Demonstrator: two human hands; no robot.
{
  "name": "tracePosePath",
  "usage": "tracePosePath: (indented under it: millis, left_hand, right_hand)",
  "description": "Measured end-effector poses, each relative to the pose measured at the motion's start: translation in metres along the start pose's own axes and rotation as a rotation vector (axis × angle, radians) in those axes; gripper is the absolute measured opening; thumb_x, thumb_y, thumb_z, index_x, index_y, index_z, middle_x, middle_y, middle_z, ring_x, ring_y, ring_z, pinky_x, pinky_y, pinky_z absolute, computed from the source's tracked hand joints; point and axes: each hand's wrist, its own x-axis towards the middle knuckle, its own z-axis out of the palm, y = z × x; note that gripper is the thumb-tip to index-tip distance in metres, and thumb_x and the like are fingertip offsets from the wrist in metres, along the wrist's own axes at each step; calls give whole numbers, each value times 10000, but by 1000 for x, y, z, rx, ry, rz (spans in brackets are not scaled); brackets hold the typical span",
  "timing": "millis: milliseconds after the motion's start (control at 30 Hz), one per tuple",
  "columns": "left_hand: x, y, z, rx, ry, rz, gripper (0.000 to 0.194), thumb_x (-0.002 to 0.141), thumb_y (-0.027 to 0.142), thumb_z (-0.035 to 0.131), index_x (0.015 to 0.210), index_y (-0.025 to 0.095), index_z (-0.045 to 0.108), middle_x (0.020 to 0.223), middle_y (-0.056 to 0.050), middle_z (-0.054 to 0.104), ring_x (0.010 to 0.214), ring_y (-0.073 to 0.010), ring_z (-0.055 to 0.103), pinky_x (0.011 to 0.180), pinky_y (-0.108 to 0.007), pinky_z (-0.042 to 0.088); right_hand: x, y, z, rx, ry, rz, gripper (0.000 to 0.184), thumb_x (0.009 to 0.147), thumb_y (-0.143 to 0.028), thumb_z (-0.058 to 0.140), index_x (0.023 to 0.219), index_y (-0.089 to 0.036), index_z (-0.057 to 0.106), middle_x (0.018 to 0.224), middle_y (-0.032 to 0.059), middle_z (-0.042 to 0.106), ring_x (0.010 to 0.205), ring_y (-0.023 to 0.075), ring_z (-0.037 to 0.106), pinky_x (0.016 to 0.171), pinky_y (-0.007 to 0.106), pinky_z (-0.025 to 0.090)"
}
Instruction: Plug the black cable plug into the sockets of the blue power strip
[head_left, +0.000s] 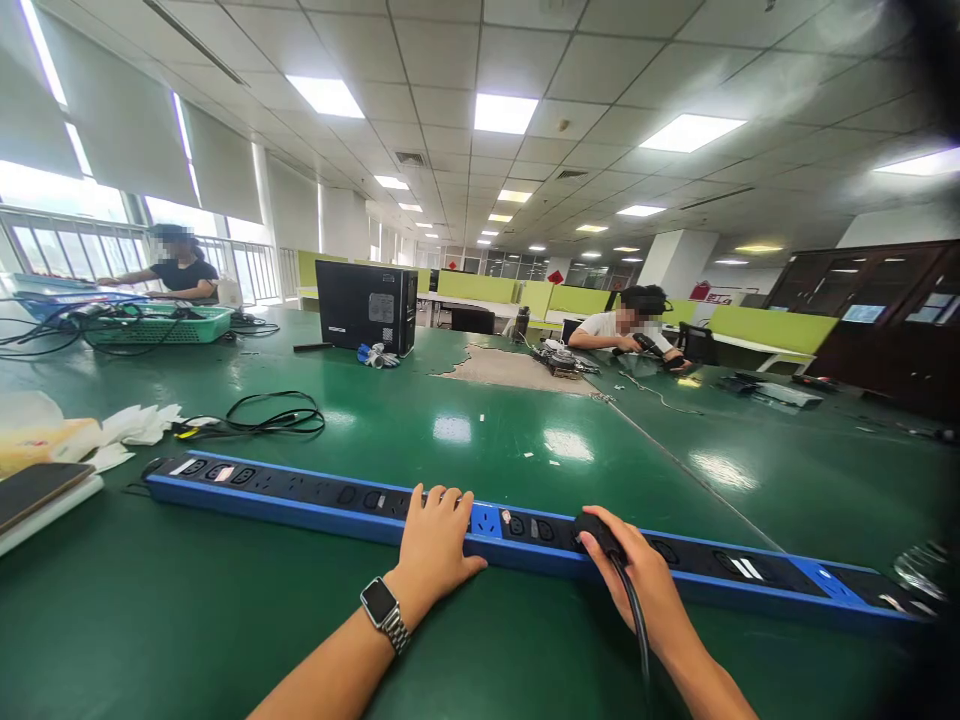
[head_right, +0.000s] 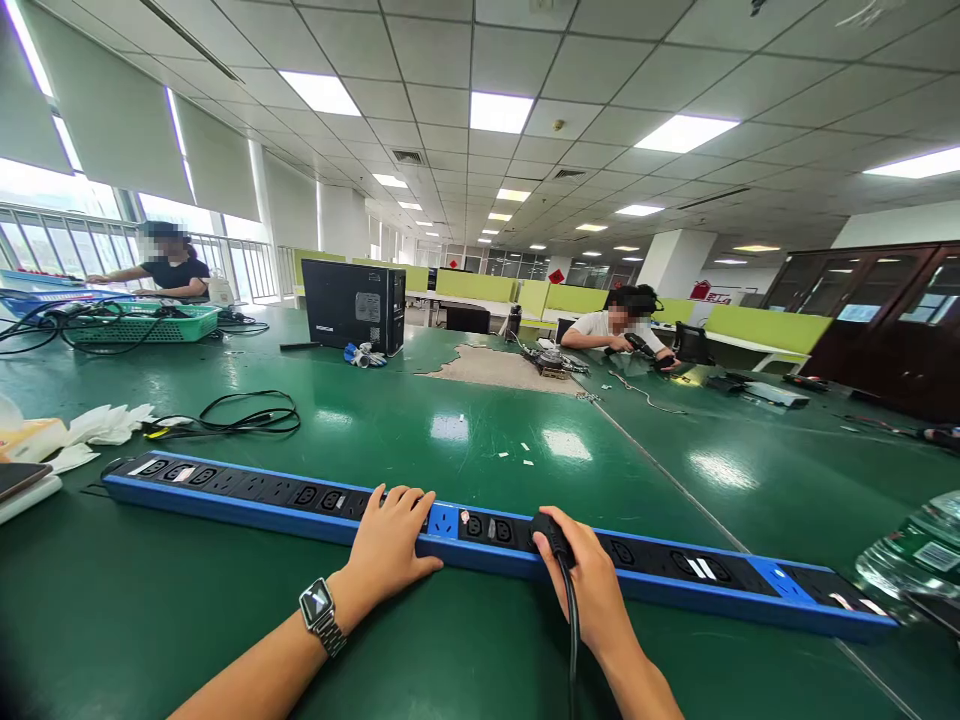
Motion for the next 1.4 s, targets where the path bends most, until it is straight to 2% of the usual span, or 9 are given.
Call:
tracePosePath:
  millis: [267, 500, 633, 733, 833, 933, 1067, 1267, 1400]
  left_hand:
    - [17, 48, 6, -346, 109, 161, 530, 792, 381, 683, 1276, 230, 528, 1228, -77, 616, 1150, -271, 524, 1025, -455, 390]
    - [47, 100, 34, -359, -9, 245, 363, 816, 255, 613, 1178, 275, 600, 1072, -54, 689, 1054, -268, 572, 948, -479, 423]
    - [49, 107, 35, -441, 112, 215, 347, 850, 173, 523, 1172, 282, 591, 1066, -27, 705, 1019, -226, 594, 934, -432, 434]
    - [43, 90, 24, -508, 266, 178, 411, 844, 131, 488, 1222, 270, 566, 1127, -29, 691, 1033, -211, 599, 934, -393, 444]
    - [30, 42, 6, -523, 360, 38, 426, 840, 120, 469, 1239, 226, 575, 1091, -60, 703, 1019, -224, 613, 921, -385, 460]
    - [7, -26, -13, -486, 323, -129, 390, 877, 171, 448, 1242, 192, 583, 1059, -87, 710, 964, -233, 635, 875, -386, 490]
    - [-23, -86, -32, -361, 205, -52, 383, 876, 211, 470, 1237, 216, 599, 1087, -72, 703, 1003, -230, 625, 933, -384, 466]
    - [-28, -93, -49, -327, 40, -34, 424, 867, 186, 459, 1267, 230, 591, 1179, -56, 686, 1074, -215, 626, 967, -344, 467]
    - [-26, -96, -53, -269, -40, 5, 442, 834, 154, 489, 1247, 263, 603, 1239, -28, 665, 1137, -219, 605, 1007, -353, 445]
  right_hand:
    - [-1, 2, 8, -112, -80, -128, 372, 888, -491, 489, 1153, -256, 603, 1089, 72, 692, 1022, 237, 641, 927, 420, 496]
    - [-20, 30, 21, -440, -56, -137, 669, 733, -482, 610, 1318, -191, 466, 1378, 152, 530, 1260, 337, 496, 1052, 563, 343]
    - [-21, 32, 25, -516, -80, -117, 635, 733, -501, 595, 1287, -203, 507, 1373, 129, 540, 1261, 331, 494, 1032, 521, 374]
    - [-19, 27, 23, -551, -119, -82, 659, 736, -487, 574, 1317, -186, 499, 1393, 121, 524, 1289, 321, 467, 1050, 499, 358]
    - [-18, 19, 19, -575, -168, -16, 703, 743, -499, 548, 1356, -163, 473, 1443, 110, 474, 1335, 309, 412, 1081, 489, 323]
    - [-16, 11, 18, -577, -211, 43, 733, 737, -515, 543, 1374, -162, 461, 1467, 99, 443, 1355, 300, 381, 1098, 486, 301]
    - [-14, 5, 19, -569, -227, 95, 753, 709, -522, 565, 1367, -169, 469, 1470, 102, 437, 1363, 307, 368, 1108, 497, 282]
    - [-9, 1, 14, -468, -256, 159, 757, 716, -595, 548, 1357, -195, 496, 1459, 94, 455, 1371, 313, 361, 1121, 527, 255]
    - [-3, -34, 22, -276, -235, 147, 691, 773, -616, 511, 1328, -206, 528, 1418, 93, 501, 1344, 314, 392, 1107, 543, 284]
